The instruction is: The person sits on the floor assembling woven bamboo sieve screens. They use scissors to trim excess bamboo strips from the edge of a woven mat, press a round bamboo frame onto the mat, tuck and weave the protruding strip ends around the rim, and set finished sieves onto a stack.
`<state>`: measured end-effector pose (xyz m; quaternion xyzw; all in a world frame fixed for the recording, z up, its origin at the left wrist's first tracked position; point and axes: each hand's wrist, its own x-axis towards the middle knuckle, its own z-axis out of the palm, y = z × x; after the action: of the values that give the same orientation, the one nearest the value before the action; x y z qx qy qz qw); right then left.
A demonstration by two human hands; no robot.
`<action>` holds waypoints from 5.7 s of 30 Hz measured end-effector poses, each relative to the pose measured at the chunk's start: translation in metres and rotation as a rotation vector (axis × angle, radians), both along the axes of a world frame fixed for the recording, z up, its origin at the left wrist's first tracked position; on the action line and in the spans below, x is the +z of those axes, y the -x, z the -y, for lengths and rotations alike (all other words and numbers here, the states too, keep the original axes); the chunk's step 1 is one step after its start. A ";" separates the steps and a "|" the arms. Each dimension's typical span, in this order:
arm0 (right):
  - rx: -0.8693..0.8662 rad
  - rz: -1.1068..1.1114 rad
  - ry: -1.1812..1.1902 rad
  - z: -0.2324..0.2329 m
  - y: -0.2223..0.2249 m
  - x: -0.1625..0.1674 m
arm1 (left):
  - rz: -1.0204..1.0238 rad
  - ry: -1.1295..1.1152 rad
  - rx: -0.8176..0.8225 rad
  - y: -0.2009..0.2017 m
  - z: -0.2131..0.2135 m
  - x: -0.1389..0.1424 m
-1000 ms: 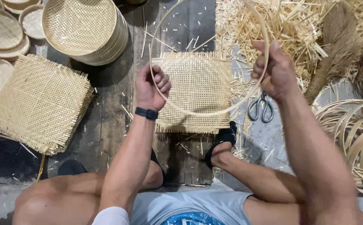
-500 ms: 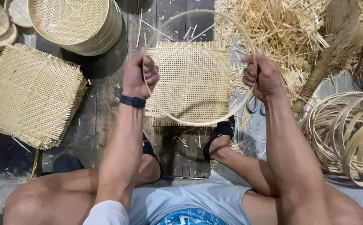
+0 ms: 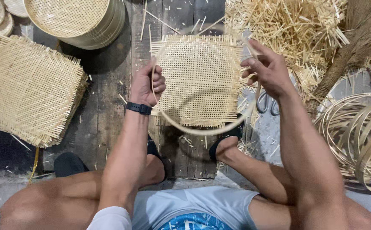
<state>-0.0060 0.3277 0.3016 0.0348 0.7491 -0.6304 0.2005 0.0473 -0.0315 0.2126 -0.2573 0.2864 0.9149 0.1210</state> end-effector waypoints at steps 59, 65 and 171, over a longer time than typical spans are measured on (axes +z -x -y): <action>0.316 -0.503 -0.657 0.060 -0.040 -0.178 | -0.029 1.806 -0.526 0.081 0.014 -0.096; 0.734 -0.783 -1.062 0.140 -0.069 -0.211 | -0.901 1.890 -0.418 0.164 -0.033 -0.134; 0.439 -0.256 -1.096 -0.019 -0.021 0.017 | 0.189 1.506 0.110 -0.020 0.038 -0.105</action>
<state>0.0152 0.3470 0.3182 -0.0986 0.9727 -0.0958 0.1872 0.0677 -0.0699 0.1075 -0.3614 0.8086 0.4513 -0.1093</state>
